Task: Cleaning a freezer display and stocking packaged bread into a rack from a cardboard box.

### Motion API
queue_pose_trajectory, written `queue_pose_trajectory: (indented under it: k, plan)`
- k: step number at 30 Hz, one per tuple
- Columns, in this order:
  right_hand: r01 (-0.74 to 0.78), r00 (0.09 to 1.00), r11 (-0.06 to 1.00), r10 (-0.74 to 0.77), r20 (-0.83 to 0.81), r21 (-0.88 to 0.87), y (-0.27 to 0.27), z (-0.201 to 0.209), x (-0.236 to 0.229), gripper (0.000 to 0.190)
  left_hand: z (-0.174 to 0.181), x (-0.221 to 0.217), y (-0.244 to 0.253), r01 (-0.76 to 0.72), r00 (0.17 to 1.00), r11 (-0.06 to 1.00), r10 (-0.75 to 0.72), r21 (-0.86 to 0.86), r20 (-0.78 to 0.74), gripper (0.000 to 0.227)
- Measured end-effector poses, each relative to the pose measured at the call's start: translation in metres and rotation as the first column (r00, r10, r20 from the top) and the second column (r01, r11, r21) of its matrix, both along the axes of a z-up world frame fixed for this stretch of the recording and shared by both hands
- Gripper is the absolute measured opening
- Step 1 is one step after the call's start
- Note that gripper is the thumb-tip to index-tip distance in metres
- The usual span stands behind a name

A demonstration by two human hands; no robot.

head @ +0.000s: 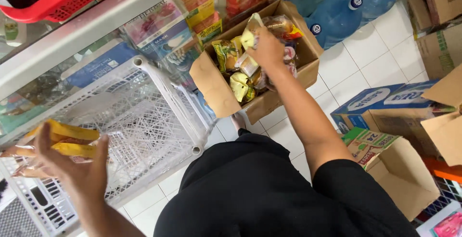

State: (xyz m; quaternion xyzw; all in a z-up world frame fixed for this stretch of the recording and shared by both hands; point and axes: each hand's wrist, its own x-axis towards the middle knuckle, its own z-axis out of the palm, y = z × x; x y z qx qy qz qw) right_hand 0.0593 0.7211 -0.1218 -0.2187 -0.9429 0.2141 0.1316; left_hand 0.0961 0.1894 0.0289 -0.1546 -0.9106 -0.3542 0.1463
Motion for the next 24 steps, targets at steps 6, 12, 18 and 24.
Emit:
queue_pose_trajectory:
  k: [6,12,18,24]
  plan:
    - [-0.064,0.992,0.943,0.024,-0.127,-0.327,0.096,0.002,0.033,0.029,-0.007,0.003,0.056,-0.024,0.995,0.984,0.007,0.174,0.098,0.075]
    - [-0.072,0.997,0.99,0.068,-0.037,-0.118,0.025,0.048,0.024,0.056,0.0,-0.004,0.127,0.092,0.994,0.97,-0.101,0.225,0.03,0.063]
    - [-0.21,0.978,0.969,0.208,0.033,0.131,0.025,-0.003,0.008,0.061,0.011,-0.01,0.181,0.151,0.985,0.98,-0.16,0.133,0.063,0.06]
    - [-0.171,0.985,0.978,0.165,-0.058,-0.118,0.056,0.049,0.039,0.042,0.003,-0.014,0.207,0.191,0.917,0.874,-0.321,0.448,0.236,0.047]
